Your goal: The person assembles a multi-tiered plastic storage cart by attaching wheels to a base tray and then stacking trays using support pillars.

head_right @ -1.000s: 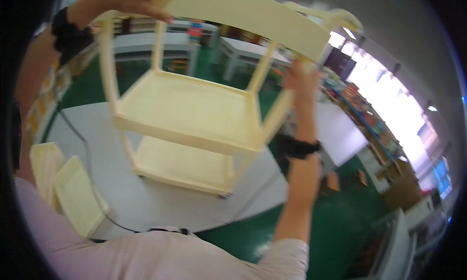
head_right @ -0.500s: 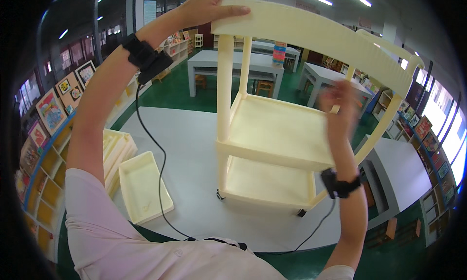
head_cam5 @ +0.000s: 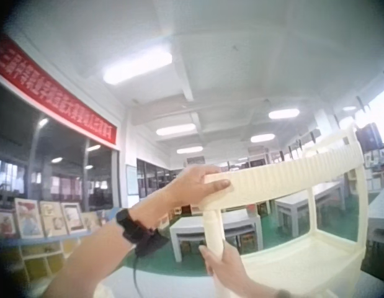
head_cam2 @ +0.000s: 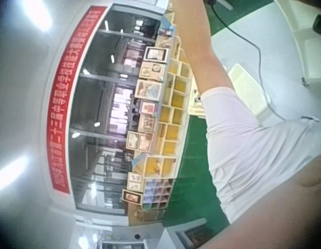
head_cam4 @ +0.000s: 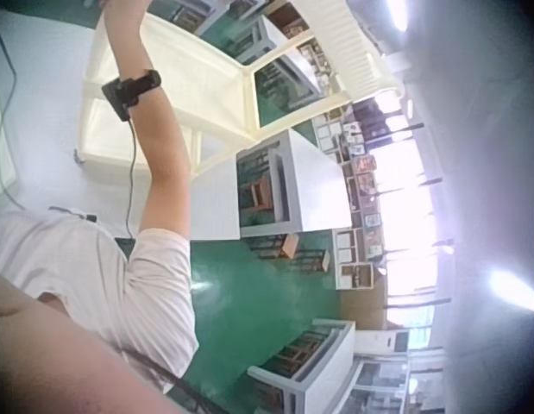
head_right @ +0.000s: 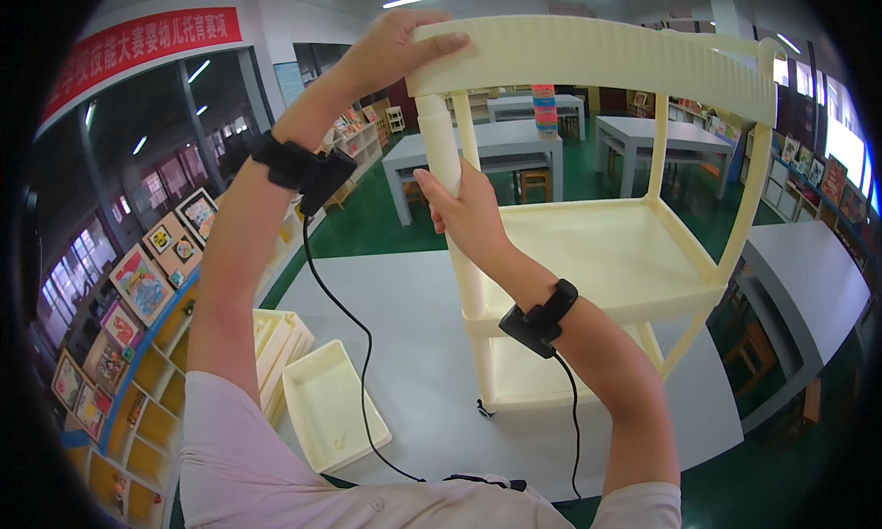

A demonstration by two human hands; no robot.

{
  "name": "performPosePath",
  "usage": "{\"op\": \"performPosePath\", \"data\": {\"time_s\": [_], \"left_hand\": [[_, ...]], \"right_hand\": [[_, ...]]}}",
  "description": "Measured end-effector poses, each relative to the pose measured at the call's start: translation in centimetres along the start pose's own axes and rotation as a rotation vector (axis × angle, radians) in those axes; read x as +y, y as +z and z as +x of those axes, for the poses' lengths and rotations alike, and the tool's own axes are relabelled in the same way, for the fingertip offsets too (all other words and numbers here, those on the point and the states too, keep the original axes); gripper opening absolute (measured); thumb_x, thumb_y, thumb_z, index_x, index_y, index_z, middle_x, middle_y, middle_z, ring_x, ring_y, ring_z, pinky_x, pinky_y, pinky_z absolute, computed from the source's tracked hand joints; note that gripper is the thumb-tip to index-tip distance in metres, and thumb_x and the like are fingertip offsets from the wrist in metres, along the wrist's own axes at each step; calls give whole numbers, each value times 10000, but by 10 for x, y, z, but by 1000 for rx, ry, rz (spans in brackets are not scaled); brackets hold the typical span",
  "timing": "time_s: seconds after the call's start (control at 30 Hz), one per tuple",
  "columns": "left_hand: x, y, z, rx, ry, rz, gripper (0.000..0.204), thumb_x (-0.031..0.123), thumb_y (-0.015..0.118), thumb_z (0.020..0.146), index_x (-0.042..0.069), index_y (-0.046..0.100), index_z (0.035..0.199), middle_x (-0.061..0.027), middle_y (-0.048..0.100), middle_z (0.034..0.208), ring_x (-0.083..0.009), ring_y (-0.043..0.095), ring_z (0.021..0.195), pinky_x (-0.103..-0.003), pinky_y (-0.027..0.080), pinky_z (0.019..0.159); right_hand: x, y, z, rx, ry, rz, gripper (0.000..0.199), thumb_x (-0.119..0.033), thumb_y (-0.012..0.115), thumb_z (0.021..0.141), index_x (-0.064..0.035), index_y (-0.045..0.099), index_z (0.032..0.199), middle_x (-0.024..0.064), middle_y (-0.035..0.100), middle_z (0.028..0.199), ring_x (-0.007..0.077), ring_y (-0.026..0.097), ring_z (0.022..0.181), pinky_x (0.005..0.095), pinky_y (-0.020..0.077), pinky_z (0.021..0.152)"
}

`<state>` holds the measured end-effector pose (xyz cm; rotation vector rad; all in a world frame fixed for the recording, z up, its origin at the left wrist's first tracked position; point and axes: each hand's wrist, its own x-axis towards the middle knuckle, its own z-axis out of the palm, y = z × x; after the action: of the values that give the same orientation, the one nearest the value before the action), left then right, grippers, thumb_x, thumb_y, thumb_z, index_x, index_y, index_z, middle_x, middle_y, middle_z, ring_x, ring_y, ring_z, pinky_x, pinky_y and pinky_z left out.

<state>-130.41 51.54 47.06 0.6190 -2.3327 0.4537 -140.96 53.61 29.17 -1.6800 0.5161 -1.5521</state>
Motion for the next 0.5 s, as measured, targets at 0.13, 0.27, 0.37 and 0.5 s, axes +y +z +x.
{"op": "performPosePath", "data": {"time_s": [0.13, 0.27, 0.37, 0.5], "left_hand": [[3, 4, 0, 48, 37, -115, 536, 548, 494, 815, 31, 632, 836, -85, 592, 647, -175, 544, 570, -295, 429, 568], [5, 12, -7, 10, -49, -114, 400, 393, 494, 882, 9, 610, 878, 11, 555, 705, -49, 499, 666, -211, 409, 597], [6, 17, -10, 78, -74, -176, 389, 377, 514, 876, 1, 611, 887, 12, 562, 723, -42, 496, 675, -201, 404, 594], [9, 21, -23, 169, -169, -316, 404, 396, 538, 837, 0, 622, 844, 5, 570, 672, -61, 505, 634, -247, 417, 581]], "right_hand": [[2, 0, 2, -11, 19, 9, 245, -257, 555, 870, -48, 446, 805, 3, 445, 517, 78, 432, 406, 217, 364, 389], [7, -3, 3, -20, 30, -14, 243, -253, 552, 871, -47, 443, 802, 3, 448, 526, 79, 440, 416, 217, 367, 400], [-3, -12, 0, -98, 28, -9, 223, -237, 549, 873, -36, 461, 836, 33, 488, 585, 101, 500, 511, 234, 417, 500], [-15, -63, -13, -127, -117, -523, 227, -233, 549, 874, -22, 493, 938, 63, 544, 733, 119, 557, 664, 238, 444, 600]]}}
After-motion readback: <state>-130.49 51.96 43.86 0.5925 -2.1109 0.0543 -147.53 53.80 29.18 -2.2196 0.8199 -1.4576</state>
